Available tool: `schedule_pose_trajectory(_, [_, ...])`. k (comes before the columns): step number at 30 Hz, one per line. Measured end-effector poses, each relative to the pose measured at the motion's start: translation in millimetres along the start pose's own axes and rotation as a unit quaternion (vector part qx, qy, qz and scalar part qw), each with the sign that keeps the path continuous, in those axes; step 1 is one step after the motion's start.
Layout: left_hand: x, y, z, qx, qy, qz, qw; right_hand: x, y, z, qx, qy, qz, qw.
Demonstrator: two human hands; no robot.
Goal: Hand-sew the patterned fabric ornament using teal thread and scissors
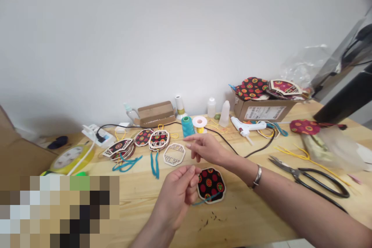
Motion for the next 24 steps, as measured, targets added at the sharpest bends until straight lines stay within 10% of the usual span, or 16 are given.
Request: schedule_pose_trajectory(24, [13.6, 11.7, 13.9, -0.054, 0.023, 0.019, 0.998, 35.1, -41.0, -72.0, 0.028, -0.085, 0.057, 0.994])
Point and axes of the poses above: each hand's wrist, its own y-axis away from the middle knuckle, its own x-axis out of the back of the hand, z = x × y, the point moved 2 cm from there along -y, towards the middle knuckle, and after that the axes turned 6 degrees about -z, right-handed, at the moved point
